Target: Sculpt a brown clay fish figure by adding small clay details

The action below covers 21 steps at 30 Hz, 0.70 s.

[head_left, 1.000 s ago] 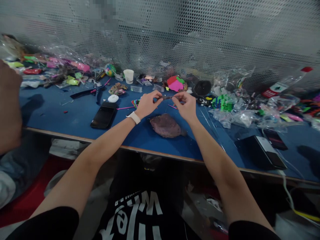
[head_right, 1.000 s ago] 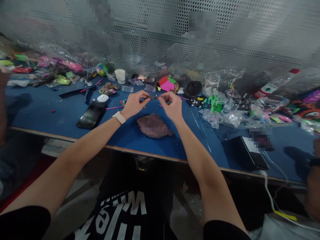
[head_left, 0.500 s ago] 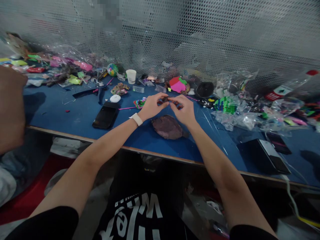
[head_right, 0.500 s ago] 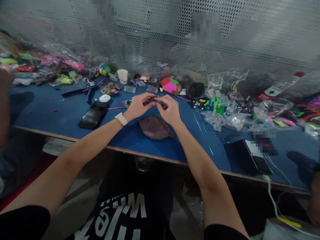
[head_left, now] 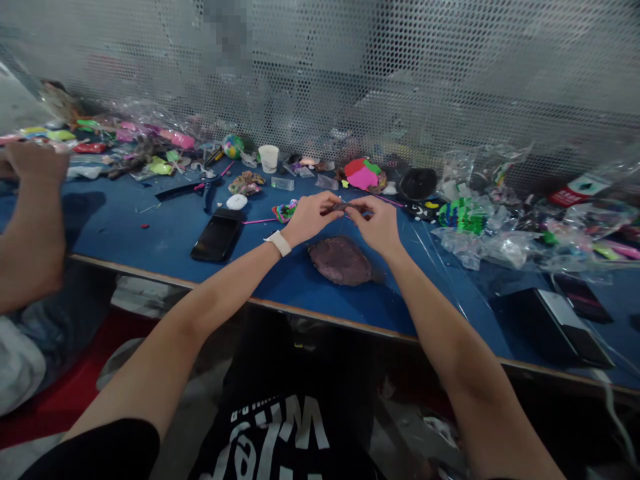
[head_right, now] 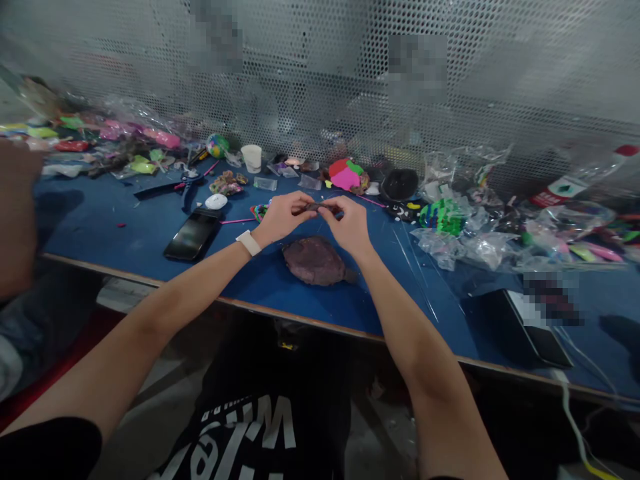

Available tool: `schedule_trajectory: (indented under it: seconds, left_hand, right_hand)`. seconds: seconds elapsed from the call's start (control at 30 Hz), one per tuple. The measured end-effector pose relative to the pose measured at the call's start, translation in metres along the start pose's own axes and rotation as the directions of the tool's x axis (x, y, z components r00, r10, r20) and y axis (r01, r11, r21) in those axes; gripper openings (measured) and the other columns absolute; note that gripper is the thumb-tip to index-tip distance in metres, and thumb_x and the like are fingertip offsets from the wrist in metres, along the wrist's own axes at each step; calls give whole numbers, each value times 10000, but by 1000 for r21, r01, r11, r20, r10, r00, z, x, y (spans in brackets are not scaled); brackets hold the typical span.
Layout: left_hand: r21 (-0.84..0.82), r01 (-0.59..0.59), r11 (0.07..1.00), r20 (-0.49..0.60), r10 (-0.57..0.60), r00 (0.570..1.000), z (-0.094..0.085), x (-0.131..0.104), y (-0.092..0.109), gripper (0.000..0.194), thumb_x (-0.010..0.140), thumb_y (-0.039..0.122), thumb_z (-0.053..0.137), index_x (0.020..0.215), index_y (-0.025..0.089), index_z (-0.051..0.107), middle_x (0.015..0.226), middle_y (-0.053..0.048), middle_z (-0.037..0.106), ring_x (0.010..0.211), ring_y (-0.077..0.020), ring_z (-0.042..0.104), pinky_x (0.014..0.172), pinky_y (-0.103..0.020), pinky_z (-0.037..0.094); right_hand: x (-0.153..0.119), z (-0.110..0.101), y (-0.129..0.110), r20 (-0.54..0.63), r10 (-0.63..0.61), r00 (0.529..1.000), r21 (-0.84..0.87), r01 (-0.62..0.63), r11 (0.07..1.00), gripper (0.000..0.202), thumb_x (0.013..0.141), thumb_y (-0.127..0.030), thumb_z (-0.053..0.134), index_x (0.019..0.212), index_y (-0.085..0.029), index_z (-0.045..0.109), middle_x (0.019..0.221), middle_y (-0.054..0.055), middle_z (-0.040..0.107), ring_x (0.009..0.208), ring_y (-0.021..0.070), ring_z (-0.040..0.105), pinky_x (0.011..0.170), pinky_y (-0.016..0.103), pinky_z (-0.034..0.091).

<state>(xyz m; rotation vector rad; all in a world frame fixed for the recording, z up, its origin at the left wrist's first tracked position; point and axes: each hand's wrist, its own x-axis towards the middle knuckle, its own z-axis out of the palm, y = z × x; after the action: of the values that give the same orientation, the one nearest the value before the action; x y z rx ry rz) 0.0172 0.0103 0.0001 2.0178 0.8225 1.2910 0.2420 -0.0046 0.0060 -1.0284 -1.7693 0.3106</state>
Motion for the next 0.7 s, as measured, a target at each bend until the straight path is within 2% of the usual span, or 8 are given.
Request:
schedule_trajectory:
  seconds: [0.2, 0.3, 0.4, 0.5, 0.63, 0.7]
  left_hand:
    - [-53, 40, 998, 61, -37, 997, 3, 3, 0, 80, 1092, 241, 762, 1073, 218, 688, 912, -24, 868, 838, -197, 885, 841, -339, 738]
    - [27, 29, 999, 57, -31, 998, 1, 1, 3, 71, 1102, 246, 741, 1072, 226, 679, 862, 0, 843, 784, -185, 859, 814, -337, 721]
    - [142, 4, 990, 5, -5, 1000, -4, -1, 6, 80, 1079, 248, 762, 1061, 228, 686, 843, -2, 828, 763, -186, 825, 803, -343, 686]
    - [166, 27, 986, -31, -22, 999, -6, -2, 7, 122, 1059, 259, 788, 1043, 230, 670, 816, 4, 819, 720, -186, 802, 765, -337, 653]
    - [38, 85, 996, -30, -84, 996, 0, -2, 6, 153, 1077, 296, 779, 1051, 236, 640, 795, 15, 820, 713, -185, 819, 720, -311, 653]
    - [-7, 80, 997, -23, -81, 996, 5, -3, 5, 151, 1073, 313, 784, 1107, 226, 664, 878, -14, 849, 791, -198, 845, 747, -314, 676]
  right_hand:
    - [7, -15, 8, -73, -53, 996, -163, 41, 986, 171, 1003, -405, 762, 972, -256, 839, 985, 88, 874, 846, 285, 777, 812, 459, 656]
    - [8, -23, 12, -101, -52, 994, -234, 27, 972, 134, 1018, -359, 734, 993, -251, 810, 1031, 93, 861, 848, 277, 764, 891, 482, 653]
    - [7, -27, 10, -141, -46, 989, -255, 8, 967, 95, 1000, -315, 727, 981, -251, 795, 1007, 83, 852, 808, 255, 742, 890, 471, 643]
    - [4, -23, 4, -173, -40, 984, -227, 0, 974, 99, 975, -330, 729, 976, -256, 794, 934, 62, 843, 756, 244, 731, 807, 442, 642]
    - [-1, -11, -11, -177, -51, 983, -193, 16, 981, 151, 998, -393, 733, 1023, -258, 797, 907, 59, 839, 774, 254, 758, 748, 415, 651]
    - [-4, -4, -17, -151, -66, 986, -182, 38, 983, 172, 1014, -413, 740, 1049, -255, 798, 922, 63, 843, 780, 257, 768, 764, 421, 666]
